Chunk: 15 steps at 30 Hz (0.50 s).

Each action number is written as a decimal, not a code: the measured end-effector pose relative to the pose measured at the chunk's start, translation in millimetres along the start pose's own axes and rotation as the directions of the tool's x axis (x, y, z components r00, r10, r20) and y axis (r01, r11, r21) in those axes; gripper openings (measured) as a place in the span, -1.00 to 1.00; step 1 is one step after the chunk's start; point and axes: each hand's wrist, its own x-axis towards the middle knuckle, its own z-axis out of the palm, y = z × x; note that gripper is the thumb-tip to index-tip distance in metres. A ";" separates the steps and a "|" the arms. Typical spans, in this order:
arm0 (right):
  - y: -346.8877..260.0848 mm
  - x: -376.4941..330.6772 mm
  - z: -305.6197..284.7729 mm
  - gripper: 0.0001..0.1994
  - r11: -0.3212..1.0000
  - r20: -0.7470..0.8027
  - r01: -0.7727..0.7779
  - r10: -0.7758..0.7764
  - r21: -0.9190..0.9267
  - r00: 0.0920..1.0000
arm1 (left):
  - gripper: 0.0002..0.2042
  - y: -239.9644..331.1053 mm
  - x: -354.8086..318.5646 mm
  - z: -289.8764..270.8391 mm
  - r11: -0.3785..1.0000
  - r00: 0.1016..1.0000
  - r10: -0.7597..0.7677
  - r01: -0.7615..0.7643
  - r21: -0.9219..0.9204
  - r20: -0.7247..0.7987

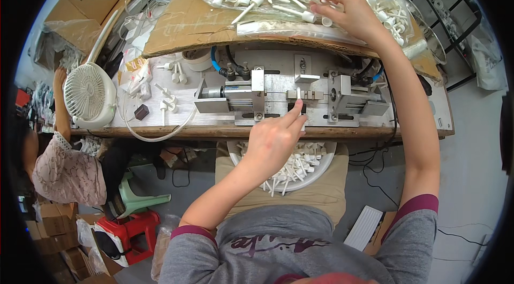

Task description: The recorder is assembling small plastic parts using a machine on a workbench.

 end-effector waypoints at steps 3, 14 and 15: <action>-3.4 1.0 -5.4 -0.61 0.975 -0.059 -0.171 0.181 0.141 0.982 | -0.76 -6.8 7.5 3.8 0.994 0.999 0.035 -0.037 0.099 0.014; -3.9 1.5 -28.9 -0.65 0.717 -0.044 -0.364 0.481 0.595 0.875 | -0.76 -11.8 13.6 -3.8 0.999 0.995 -0.009 0.004 0.050 0.102; -3.6 3.7 -35.9 -0.64 0.625 0.029 -0.421 0.537 0.657 0.843 | -0.73 -12.5 14.0 -4.9 1.000 0.995 0.000 -0.002 0.027 0.097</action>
